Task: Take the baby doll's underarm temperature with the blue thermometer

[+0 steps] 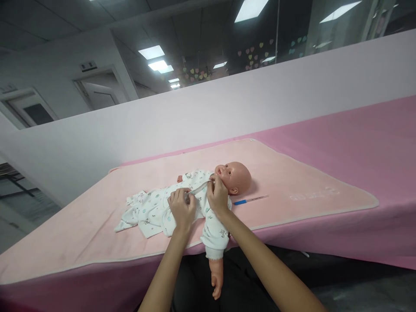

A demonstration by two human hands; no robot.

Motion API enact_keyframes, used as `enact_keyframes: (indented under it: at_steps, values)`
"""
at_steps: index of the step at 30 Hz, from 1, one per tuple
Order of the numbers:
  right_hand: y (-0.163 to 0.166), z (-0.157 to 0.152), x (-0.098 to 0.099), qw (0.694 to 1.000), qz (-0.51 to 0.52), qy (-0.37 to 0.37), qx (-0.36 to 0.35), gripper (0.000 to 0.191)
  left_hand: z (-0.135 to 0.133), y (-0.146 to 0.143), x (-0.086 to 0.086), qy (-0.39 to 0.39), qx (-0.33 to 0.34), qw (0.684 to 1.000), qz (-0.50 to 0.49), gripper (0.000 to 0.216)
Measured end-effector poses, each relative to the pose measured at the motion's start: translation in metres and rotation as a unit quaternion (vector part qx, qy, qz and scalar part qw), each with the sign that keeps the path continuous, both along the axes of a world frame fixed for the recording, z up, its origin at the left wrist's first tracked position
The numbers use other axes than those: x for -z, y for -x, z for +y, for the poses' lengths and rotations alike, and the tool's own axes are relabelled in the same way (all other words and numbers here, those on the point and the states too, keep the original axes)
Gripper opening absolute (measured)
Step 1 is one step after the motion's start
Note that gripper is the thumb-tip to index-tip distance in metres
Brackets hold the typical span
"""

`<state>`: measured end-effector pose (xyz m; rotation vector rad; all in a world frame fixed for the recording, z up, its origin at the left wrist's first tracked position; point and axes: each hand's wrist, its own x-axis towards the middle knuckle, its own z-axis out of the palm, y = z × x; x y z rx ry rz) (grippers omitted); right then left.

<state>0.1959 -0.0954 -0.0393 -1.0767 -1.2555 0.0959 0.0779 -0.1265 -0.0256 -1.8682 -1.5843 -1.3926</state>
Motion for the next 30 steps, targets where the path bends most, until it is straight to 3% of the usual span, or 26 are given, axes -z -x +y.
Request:
enact_keyframes:
  at_steps: [4,7,10,18,25,30]
  values:
    - [0.003,-0.005,-0.001,0.995,-0.076,-0.063,0.024,0.022,-0.002,0.000,0.000,-0.002,0.038,0.999,-0.021,0.009]
    - [0.006,-0.011,-0.002,0.971,-0.211,-0.109,-0.037,0.032,-0.002,0.001,0.000,-0.003,0.062,0.997,-0.041,0.009]
    - [0.008,-0.014,-0.002,0.947,-0.293,-0.099,-0.085,0.033,-0.002,0.002,0.001,0.000,0.078,0.995,-0.058,0.010]
    - [0.008,-0.011,-0.002,0.952,-0.285,-0.088,-0.076,0.024,-0.003,0.002,0.001,0.016,0.072,0.992,-0.105,0.012]
    - [0.008,-0.004,0.005,0.964,-0.246,-0.074,-0.075,0.024,-0.005,-0.001,0.001,0.029,0.082,0.995,-0.053,0.009]
    - [0.009,-0.005,0.004,0.967,-0.238,-0.061,-0.059,0.024,-0.007,0.000,0.000,0.006,0.042,0.998,-0.043,0.007]
